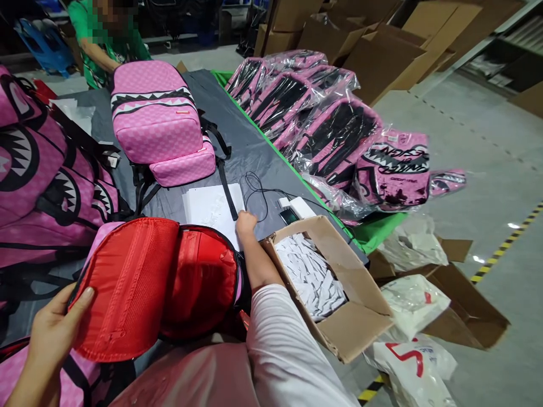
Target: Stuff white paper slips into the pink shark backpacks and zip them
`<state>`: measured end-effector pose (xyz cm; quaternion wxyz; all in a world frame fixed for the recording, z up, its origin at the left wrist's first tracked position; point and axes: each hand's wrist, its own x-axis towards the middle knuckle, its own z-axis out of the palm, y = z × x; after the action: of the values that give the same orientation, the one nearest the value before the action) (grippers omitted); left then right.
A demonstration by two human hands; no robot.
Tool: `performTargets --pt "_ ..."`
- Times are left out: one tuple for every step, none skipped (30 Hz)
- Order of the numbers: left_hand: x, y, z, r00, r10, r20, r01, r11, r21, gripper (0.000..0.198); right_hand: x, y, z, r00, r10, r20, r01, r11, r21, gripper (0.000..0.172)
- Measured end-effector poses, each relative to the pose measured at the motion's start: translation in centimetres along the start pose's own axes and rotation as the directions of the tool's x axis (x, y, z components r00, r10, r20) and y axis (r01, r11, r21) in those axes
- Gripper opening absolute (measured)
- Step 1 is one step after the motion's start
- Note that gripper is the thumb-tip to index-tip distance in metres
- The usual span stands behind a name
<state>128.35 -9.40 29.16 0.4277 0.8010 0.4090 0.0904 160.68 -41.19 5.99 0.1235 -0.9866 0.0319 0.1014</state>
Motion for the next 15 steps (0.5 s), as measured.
performTargets --pt "-0.1 0.1 0.0 1.000 0.005 0.003 -0.005 1.000 -0.001 0.058 -0.2 -0.1 -0.1 1.000 -0.024 -0.009 0.024 1.000 -0.016 0.033" --pt "-0.2 0.2 0.0 1.000 0.009 0.003 -0.010 1.000 0.002 0.058 -0.5 0.0 -0.3 0.999 -0.044 -0.019 0.044 0.999 -0.030 0.034" --pt "-0.2 0.4 0.0 1.000 0.015 0.001 -0.015 1.000 0.006 0.057 -0.7 0.0 -0.5 0.997 -0.067 -0.034 0.065 0.997 -0.048 0.035" --pt "-0.3 0.5 0.0 1.000 0.023 0.001 -0.023 1.000 0.008 0.056 -0.8 0.1 -0.7 0.994 -0.097 -0.049 0.094 0.993 -0.071 0.037" --pt "-0.3 0.7 0.0 0.999 0.033 0.003 -0.033 0.999 0.009 0.055 -1.0 0.1 -0.8 0.989 -0.138 -0.060 0.132 0.987 -0.095 0.038" --pt "-0.3 0.8 0.0 0.999 0.044 0.006 -0.044 0.999 0.009 0.054 -1.1 0.1 -1.0 0.981 -0.182 -0.065 0.174 0.978 -0.115 0.039" --pt "-0.4 0.8 0.0 0.999 0.052 0.006 -0.053 0.999 0.008 0.053 -1.2 0.1 -1.1 0.975 -0.214 -0.065 0.205 0.972 -0.118 0.039" --pt "-0.3 0.8 0.1 0.998 0.059 0.009 -0.059 0.998 0.006 0.052 -1.2 0.0 -1.2 0.973 -0.224 -0.060 0.217 0.971 -0.104 0.038" --pt "-0.3 0.7 0.1 0.998 0.064 0.012 -0.064 0.998 0.005 0.051 -1.2 -0.1 -1.2 0.976 -0.212 -0.052 0.207 0.975 -0.076 0.037" --pt "-0.3 0.5 0.0 0.998 0.066 0.014 -0.066 0.998 0.004 0.051 -1.1 -0.3 -1.2 0.983 -0.177 -0.043 0.175 0.984 -0.040 0.036" --pt "-0.2 0.4 0.0 0.998 0.067 0.018 -0.067 0.998 0.004 0.051 -0.9 -0.5 -1.2 0.991 -0.129 -0.034 0.129 0.992 -0.008 0.036" --pt "-0.2 0.2 0.0 0.997 0.068 0.022 -0.068 0.998 0.005 0.051 -0.7 -0.7 -1.1 0.997 -0.079 -0.025 0.080 0.997 0.015 0.036" --pt "-0.1 0.0 0.0 0.997 0.069 0.025 -0.070 0.998 0.006 0.051 -0.5 -0.9 -1.1 0.999 -0.036 -0.015 0.036 0.999 0.028 0.036" --pt "-0.1 -0.1 -0.1 0.997 0.071 0.027 -0.071 0.997 0.009 0.051 -0.2 -1.2 -1.2 1.000 -0.001 -0.004 0.001 0.999 0.037 0.036" --pt "0.0 -0.1 -0.1 0.997 0.072 0.026 -0.072 0.997 0.011 0.050 0.0 -1.4 -1.3 1.000 0.030 0.008 -0.030 0.998 0.047 0.036"
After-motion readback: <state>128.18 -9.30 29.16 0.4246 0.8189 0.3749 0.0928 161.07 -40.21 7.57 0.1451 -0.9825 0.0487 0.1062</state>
